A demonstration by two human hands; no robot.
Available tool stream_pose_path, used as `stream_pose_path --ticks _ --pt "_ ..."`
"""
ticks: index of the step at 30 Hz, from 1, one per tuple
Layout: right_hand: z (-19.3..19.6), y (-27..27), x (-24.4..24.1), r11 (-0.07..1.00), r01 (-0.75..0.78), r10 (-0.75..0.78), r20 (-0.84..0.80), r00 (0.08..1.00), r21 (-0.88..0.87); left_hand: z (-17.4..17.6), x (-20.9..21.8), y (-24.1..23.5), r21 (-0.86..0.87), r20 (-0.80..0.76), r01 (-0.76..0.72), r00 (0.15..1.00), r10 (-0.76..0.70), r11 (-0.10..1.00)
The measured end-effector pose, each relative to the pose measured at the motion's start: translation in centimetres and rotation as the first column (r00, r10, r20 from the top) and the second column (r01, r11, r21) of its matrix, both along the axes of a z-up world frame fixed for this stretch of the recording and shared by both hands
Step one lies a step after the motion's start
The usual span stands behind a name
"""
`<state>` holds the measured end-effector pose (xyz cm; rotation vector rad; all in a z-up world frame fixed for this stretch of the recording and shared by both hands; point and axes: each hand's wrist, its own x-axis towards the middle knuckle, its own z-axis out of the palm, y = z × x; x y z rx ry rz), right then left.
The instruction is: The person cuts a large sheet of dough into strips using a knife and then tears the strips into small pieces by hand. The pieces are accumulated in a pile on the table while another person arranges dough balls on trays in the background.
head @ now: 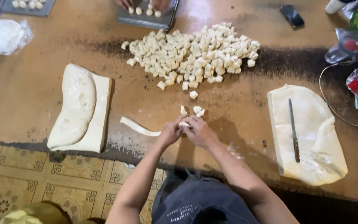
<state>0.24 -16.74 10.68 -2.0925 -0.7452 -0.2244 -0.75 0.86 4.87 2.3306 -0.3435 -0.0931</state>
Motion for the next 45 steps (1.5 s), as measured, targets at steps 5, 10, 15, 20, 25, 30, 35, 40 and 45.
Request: stream_pose_path --ticks 5,10,15,20,25,30,35,40,45 --pt "-7.6 -1.4 2.3 0.935 0.267 -0.273 0.005 0.962 -0.234 -2.7 -1.9 -1.8 0.185 -0.073 0.056 0.996 -0.043 0.981" --pt "-5.6 -1.8 3.6 0.868 0.092 -0.331 -0.431 0.840 -0.488 2.3 -1.9 0.7 -0.269 -0.099 0.043 0.992 -0.072 0.962" --pt "-5.6 1.7 1.0 0.959 -0.138 0.064 -0.283 0.957 -0.249 4.5 -0.9 1.7 -0.048 -0.138 0.121 0.982 -0.126 0.992" --pt "-0.3 3.6 0.2 0.979 0.099 -0.166 -0.418 0.893 -0.178 -5.2 1.3 2.6 -0.121 -0.119 -0.002 0.993 -0.012 0.993" --pt "-6.5 1.9 3.5 0.814 0.303 -0.421 -0.144 0.895 -0.496 0.4 -0.5 2.5 0.131 -0.067 0.239 0.971 -0.231 0.962" --pt "0.1 2.9 1.2 0.873 0.051 -0.299 -0.451 0.841 -0.485 3.4 -0.5 6.7 -0.052 -0.228 0.121 0.965 -0.130 0.991" --pt "-3.2 5.3 -0.7 0.991 -0.055 0.027 -0.217 0.976 -0.125 4.2 -0.7 5.7 -0.167 -0.246 0.134 0.954 -0.173 0.977" --pt "0.6 3.7 -1.0 0.999 -0.029 0.025 -0.124 0.992 -0.029 -2.8 -0.1 4.7 -0.130 -0.244 -0.023 0.970 -0.010 0.991" --pt "2.7 -0.7 -1.6 0.987 0.150 -0.147 -0.053 0.988 0.055 10.1 -1.4 0.3 -0.137 0.072 0.082 0.995 -0.072 0.987"
